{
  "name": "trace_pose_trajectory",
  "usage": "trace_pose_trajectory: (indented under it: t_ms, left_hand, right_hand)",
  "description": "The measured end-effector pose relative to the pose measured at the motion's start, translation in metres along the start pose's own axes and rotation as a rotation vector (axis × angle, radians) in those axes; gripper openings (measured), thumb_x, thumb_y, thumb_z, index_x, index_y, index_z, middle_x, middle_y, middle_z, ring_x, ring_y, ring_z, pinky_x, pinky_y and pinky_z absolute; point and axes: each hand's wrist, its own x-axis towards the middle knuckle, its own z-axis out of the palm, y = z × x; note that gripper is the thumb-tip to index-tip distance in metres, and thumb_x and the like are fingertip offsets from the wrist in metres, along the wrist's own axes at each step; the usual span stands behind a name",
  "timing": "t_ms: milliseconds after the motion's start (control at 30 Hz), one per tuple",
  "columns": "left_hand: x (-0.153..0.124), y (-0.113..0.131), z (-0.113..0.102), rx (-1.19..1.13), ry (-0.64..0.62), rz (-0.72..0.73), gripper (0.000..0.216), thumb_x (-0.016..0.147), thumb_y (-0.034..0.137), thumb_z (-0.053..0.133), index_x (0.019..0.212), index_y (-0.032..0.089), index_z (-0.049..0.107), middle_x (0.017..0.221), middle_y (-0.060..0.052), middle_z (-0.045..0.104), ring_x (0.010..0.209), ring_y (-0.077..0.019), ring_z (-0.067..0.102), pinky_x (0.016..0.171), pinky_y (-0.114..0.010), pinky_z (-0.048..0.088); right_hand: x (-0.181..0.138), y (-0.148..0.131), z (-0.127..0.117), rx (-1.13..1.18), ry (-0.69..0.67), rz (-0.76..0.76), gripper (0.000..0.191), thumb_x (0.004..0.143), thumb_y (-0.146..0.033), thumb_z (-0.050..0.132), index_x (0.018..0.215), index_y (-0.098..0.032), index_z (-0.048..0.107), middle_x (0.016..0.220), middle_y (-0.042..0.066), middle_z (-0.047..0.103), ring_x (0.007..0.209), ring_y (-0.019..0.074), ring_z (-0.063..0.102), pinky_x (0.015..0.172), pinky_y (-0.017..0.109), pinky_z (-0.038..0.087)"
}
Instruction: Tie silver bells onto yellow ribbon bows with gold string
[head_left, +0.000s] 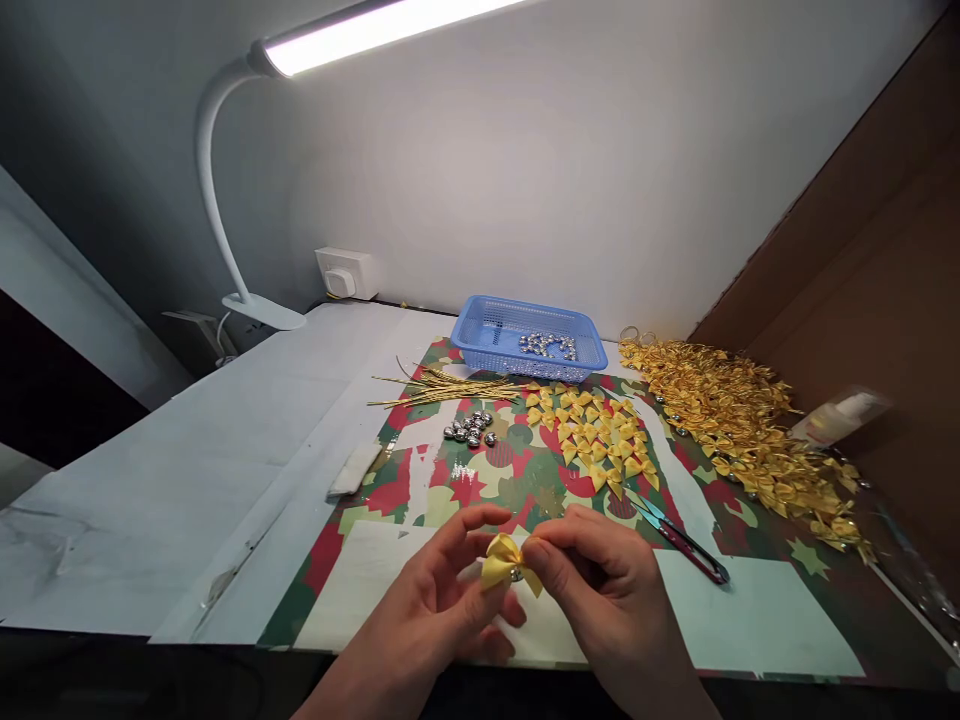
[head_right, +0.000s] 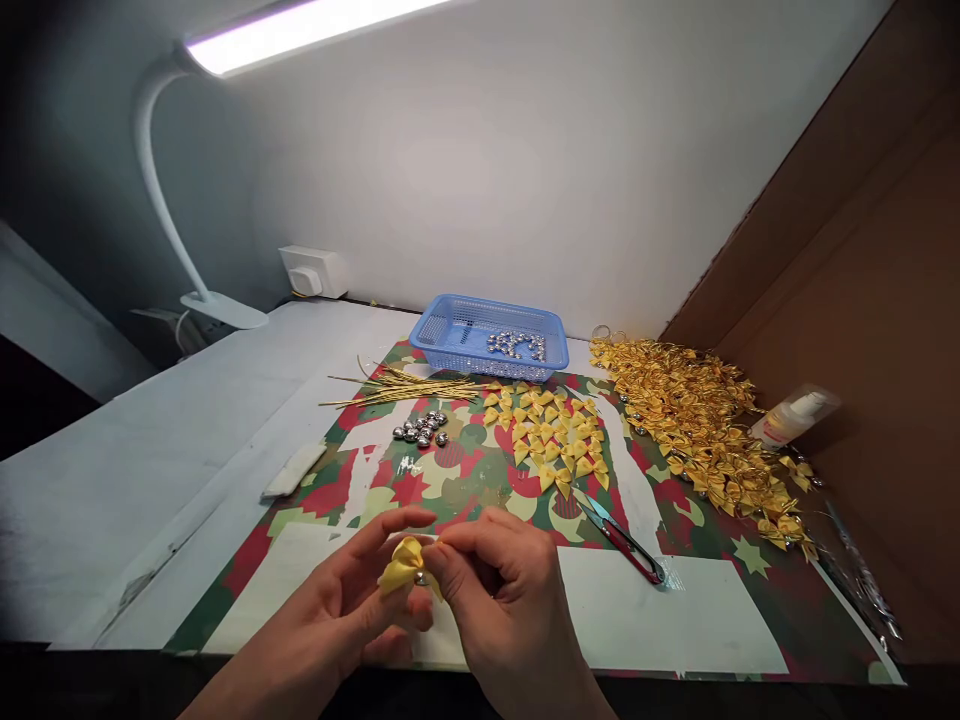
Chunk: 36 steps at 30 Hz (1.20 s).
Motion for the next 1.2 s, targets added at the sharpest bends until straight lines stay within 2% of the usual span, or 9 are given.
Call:
trace_pose_trajectory:
  t_ms: [67, 167, 333, 533, 667, 767, 900, 1200]
  left_hand:
    - [0.001, -0.001, -0.002, 0.009, -0.087, -0.025, 0.031, 0.085, 0.044, 0.081, 0.108, 0.023, 0.079, 0.081, 0.000, 0.069, 0.071, -0.0111, 0.064, 0.058, -0.017, 0.053]
    - [0.003, -0.001, -0.002, -0.067, -0.175, -0.052, 0.031, 0.086, 0.045, 0.080, 0.095, 0.016, 0.084, 0.084, -0.002, 0.069, 0.066, -0.0090, 0.064, 0.058, -0.016, 0.053]
    - [0.003, 0.000, 0.001, -0.179, -0.101, -0.099, 0.021, 0.076, 0.033, 0.092, 0.083, 0.016, 0.083, 0.075, 0.000, 0.070, 0.061, -0.0072, 0.065, 0.056, -0.013, 0.051]
    - [-0.001, 0.006, 0.007, -0.192, -0.053, -0.116, 0.029, 0.060, 0.027, 0.101, 0.077, 0.015, 0.081, 0.068, 0.003, 0.069, 0.061, -0.0076, 0.066, 0.055, -0.012, 0.051]
    - [-0.003, 0.007, 0.006, -0.215, -0.086, -0.123, 0.029, 0.067, 0.033, 0.098, 0.081, 0.013, 0.083, 0.077, -0.001, 0.075, 0.065, -0.0085, 0.068, 0.059, -0.013, 0.054]
    - [-0.002, 0.008, 0.004, -0.233, -0.090, -0.141, 0.025, 0.074, 0.033, 0.093, 0.084, 0.012, 0.084, 0.080, -0.003, 0.077, 0.065, -0.0086, 0.069, 0.060, -0.014, 0.056]
    - [-0.001, 0.009, 0.004, -0.241, -0.088, -0.175, 0.019, 0.075, 0.027, 0.093, 0.083, 0.013, 0.083, 0.076, -0.002, 0.077, 0.062, -0.0074, 0.069, 0.055, -0.012, 0.055]
    - [-0.002, 0.011, 0.006, -0.280, -0.130, -0.185, 0.024, 0.071, 0.025, 0.096, 0.088, 0.015, 0.083, 0.072, 0.002, 0.070, 0.063, -0.0082, 0.072, 0.055, -0.012, 0.056]
  right_hand:
    - [0.000, 0.000, 0.000, 0.015, -0.010, 0.008, 0.028, 0.097, -0.030, 0.064, 0.074, -0.020, 0.077, 0.059, -0.003, 0.052, 0.059, 0.0112, 0.047, 0.053, 0.021, 0.036]
    - [0.000, 0.001, -0.002, 0.022, -0.027, 0.005, 0.031, 0.098, -0.030, 0.063, 0.072, -0.019, 0.075, 0.060, -0.002, 0.057, 0.060, 0.0112, 0.049, 0.054, 0.022, 0.037]
    - [0.000, 0.003, -0.005, -0.059, -0.029, -0.017, 0.031, 0.099, -0.033, 0.063, 0.075, -0.019, 0.075, 0.059, -0.003, 0.051, 0.059, 0.0108, 0.047, 0.055, 0.022, 0.036]
    - [0.001, 0.001, -0.002, -0.036, 0.021, -0.014, 0.030, 0.097, -0.031, 0.064, 0.071, -0.018, 0.074, 0.058, -0.003, 0.050, 0.058, 0.0109, 0.046, 0.053, 0.022, 0.035]
    - [0.000, 0.002, -0.003, -0.010, -0.053, 0.016, 0.034, 0.101, -0.034, 0.061, 0.073, -0.019, 0.073, 0.062, -0.002, 0.060, 0.061, 0.0120, 0.050, 0.056, 0.023, 0.039]
    - [0.000, 0.003, -0.004, -0.030, -0.043, -0.005, 0.032, 0.101, -0.035, 0.062, 0.075, -0.020, 0.074, 0.060, -0.003, 0.056, 0.060, 0.0114, 0.047, 0.054, 0.023, 0.035]
    - [0.001, 0.003, -0.003, -0.038, -0.008, 0.014, 0.031, 0.099, -0.034, 0.063, 0.074, -0.019, 0.073, 0.060, -0.004, 0.049, 0.060, 0.0112, 0.044, 0.054, 0.024, 0.033]
    - [0.002, 0.004, -0.002, -0.053, -0.034, -0.014, 0.031, 0.100, -0.033, 0.062, 0.076, -0.018, 0.075, 0.060, -0.003, 0.052, 0.060, 0.0116, 0.046, 0.054, 0.023, 0.036]
